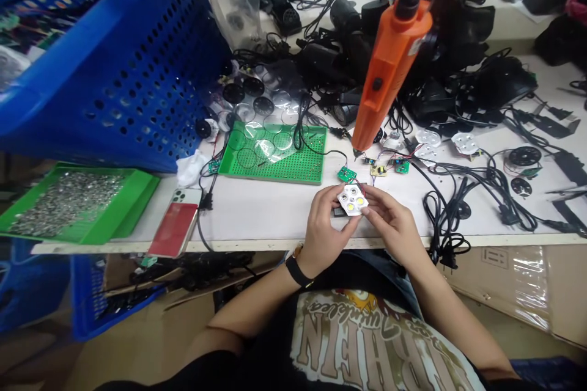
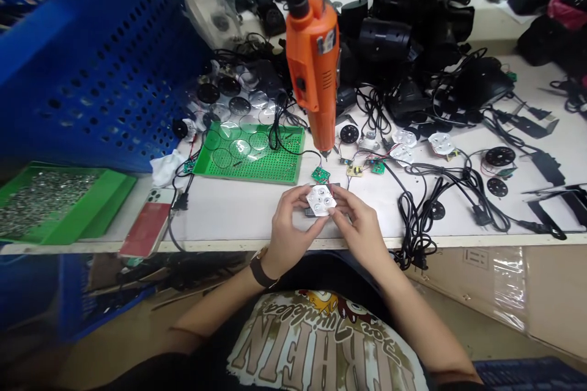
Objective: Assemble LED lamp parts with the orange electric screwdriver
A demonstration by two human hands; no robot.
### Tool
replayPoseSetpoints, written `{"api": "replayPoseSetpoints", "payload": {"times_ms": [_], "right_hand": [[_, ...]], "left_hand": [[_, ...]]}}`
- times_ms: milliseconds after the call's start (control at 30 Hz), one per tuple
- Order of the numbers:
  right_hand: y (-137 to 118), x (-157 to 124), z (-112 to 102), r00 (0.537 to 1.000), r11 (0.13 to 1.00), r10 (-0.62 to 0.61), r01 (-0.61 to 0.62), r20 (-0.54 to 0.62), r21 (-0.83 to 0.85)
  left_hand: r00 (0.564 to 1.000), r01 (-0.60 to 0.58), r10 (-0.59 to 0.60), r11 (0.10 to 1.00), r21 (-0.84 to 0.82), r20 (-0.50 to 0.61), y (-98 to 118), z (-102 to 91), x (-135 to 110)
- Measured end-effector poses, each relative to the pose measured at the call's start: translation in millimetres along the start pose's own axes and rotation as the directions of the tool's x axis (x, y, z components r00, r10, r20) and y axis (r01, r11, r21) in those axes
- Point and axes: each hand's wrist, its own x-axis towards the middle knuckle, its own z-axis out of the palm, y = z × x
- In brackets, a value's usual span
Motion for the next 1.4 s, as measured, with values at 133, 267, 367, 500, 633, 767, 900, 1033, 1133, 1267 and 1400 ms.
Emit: {"api": "replayPoseSetpoints", "payload": {"times_ms": [133, 267, 367, 500, 633, 767, 900, 1033, 1133, 1267, 1400], "right_hand": [[-4.5, -1.6, 1.5, 1.0, 0.999, 0.004, -0.004, -0.012, 0.034], [-5.4, -2.3, 1.0, 1.0, 1.0, 0.014, -0.014, -0.02, 0.013], [-3.7, -2.2, 0.3, 0.999, 0.999, 0.032, -0.031, -0.02, 0.016], [-2.9, -2.5, -0.1, 0.998, 0.999, 0.052, -0.051, -0.026, 0.016], [-3.5, -1.9, 0.2, 0.998, 0.999, 0.053, -0.053, -0.034, -0.008], [-3.3, -3.6, 0.1, 0.999, 0.998, 0.008, -0.011, -0.044, -0.058], [-6.3, -14.8, -4.2, 0.985, 0.935, -0.132, 0.087, -0.111, -0.345], [-14.3, -27.3, -13.2, 0.965, 0.831, -0.244, 0.16, -0.091, -0.532], [-17.3, -28.5, -19.1, 0.968, 0.85, -0.228, 0.143, -0.109, -0.507], [-13.9, -22.5, -17.8, 0.984, 0.92, -0.145, 0.095, -0.107, -0.381], [-10.0, -17.5, -3.1, 0.99, 0.95, -0.13, 0.108, -0.056, -0.293]], "left_hand": [[0.999, -0.021, 0.022, 1.0, 0.005, -0.03, -2.4, -0.1, 0.1], [0.999, -0.018, 0.017, 1.0, -0.025, -0.033, -4.8, 1.8, -2.1], [1.0, 0.013, -0.014, 0.998, -0.056, -0.015, -6.4, 3.2, -2.3], [0.999, 0.034, -0.034, 0.997, -0.075, 0.001, -8.2, 3.3, -1.4], [0.999, 0.036, -0.036, 0.997, -0.067, 0.008, -9.6, 3.2, -1.3], [0.998, 0.066, -0.064, 0.991, -0.117, 0.025, -11.2, 4.4, -2.5], [0.995, 0.104, -0.102, 0.982, -0.158, 0.016, -14.3, 4.2, -2.5], [0.99, 0.138, -0.129, 0.957, -0.254, 0.053, -18.6, -0.1, 0.4], [0.99, 0.142, -0.126, 0.939, -0.313, 0.07, -20.3, -4.7, 4.1], [0.993, 0.113, -0.101, 0.937, -0.33, 0.053, -18.1, -9.7, 7.6], [0.996, 0.085, -0.082, 0.937, -0.338, 0.022, -15.8, -11.1, 5.9]]}}
